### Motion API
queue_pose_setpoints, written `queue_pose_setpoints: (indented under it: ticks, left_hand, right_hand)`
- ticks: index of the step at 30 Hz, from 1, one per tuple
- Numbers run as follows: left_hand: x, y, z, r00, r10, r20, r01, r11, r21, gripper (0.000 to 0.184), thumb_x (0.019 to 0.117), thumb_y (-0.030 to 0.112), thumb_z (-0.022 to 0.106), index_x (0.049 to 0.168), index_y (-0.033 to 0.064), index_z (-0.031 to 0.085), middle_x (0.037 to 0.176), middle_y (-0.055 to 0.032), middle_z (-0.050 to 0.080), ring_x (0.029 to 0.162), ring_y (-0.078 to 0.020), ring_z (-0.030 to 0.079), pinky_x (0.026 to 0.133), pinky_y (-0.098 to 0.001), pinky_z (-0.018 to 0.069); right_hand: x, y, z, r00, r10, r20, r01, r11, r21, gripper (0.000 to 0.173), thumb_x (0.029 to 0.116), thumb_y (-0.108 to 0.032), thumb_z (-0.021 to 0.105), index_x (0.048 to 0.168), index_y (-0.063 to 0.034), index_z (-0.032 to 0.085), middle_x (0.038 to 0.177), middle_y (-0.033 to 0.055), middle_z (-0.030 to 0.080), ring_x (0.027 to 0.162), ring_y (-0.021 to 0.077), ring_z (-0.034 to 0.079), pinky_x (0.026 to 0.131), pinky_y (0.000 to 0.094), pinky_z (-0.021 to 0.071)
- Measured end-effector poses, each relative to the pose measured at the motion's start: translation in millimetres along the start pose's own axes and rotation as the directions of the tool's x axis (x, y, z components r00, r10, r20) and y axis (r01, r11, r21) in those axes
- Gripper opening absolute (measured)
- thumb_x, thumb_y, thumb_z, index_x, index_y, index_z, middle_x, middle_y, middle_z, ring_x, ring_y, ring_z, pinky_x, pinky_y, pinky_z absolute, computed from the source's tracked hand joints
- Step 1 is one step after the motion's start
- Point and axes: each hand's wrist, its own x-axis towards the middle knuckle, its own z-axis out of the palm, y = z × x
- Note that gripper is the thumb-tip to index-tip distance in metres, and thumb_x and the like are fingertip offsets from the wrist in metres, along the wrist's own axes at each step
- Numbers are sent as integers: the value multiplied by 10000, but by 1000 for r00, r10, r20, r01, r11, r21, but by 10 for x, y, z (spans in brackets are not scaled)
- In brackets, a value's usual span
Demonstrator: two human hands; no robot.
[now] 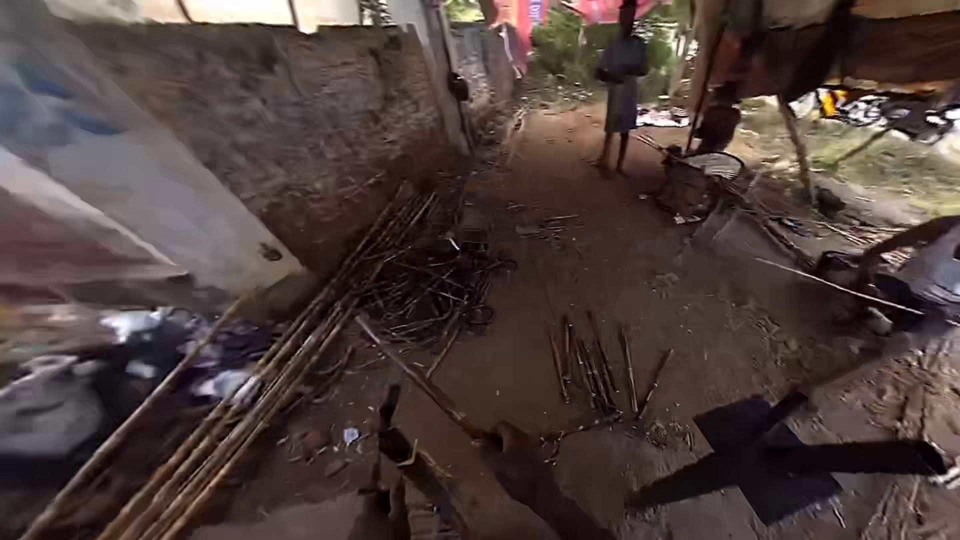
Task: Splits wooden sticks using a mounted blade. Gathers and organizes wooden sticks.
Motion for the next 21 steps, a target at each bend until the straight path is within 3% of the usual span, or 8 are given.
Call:
queue_pose_setpoints:
  ticks: [1,3,5,9,12,16,21]
  left_hand:
    - [-16,139,-140,993,-96,66,96,995,4,606,1020,561,535,1299,40,668,1202,-216,707,1154,-402,661,1007,-645,472]
    - [-1,156,-256,981,-145,125,147,989,-3,580,1031,531,534,1338,52,640,1218,-216,696,1162,-406,654,1000,-645,476]
    - [58,-110,-162,990,-124,60,124,992,10,552,1020,541,539,1260,62,672,1103,-211,718,1039,-412,691,891,-661,525]
    - [125,-186,-198,983,-184,25,184,983,2,597,1022,588,504,1198,47,684,1069,-224,717,1026,-413,696,875,-655,527]
    - [181,-167,-254,982,-188,12,187,980,62,613,1041,605,440,1155,63,705,1057,-218,724,1026,-413,699,855,-653,525]
    - [273,-210,-265,982,-187,0,185,975,125,590,1035,605,447,1109,85,714,1035,-203,728,1017,-406,702,824,-649,532]
    - [297,-216,-313,981,-193,3,191,973,133,587,1012,617,498,1077,78,724,1019,-212,728,1005,-421,698,819,-668,519]
  right_hand:
    - [60,-5,41,1000,0,9,0,1000,7,419,1022,-425,584,1202,-55,658,977,103,697,817,226,682,771,436,575]
    - [135,-32,102,999,13,34,-13,1000,18,408,1042,-424,554,1177,-52,650,927,85,692,688,194,655,658,392,570]
    - [148,-92,155,996,47,76,-51,997,55,400,1066,-419,521,1178,-53,637,909,69,694,606,162,630,585,342,556]
    - [158,-140,191,993,71,97,-86,983,163,368,1080,-382,511,1107,-36,631,851,58,691,535,137,589,516,297,517]
    - [54,-82,179,990,88,107,-108,974,198,377,1093,-383,482,1098,-36,629,844,60,710,515,136,588,488,283,498]
    - [-100,55,119,987,94,132,-127,956,265,367,1096,-364,477,1068,-24,615,853,83,719,487,135,571,455,270,474]
    - [-35,90,151,992,87,94,-102,981,164,363,1070,-404,523,1072,-57,630,829,40,695,526,126,577,505,287,492]
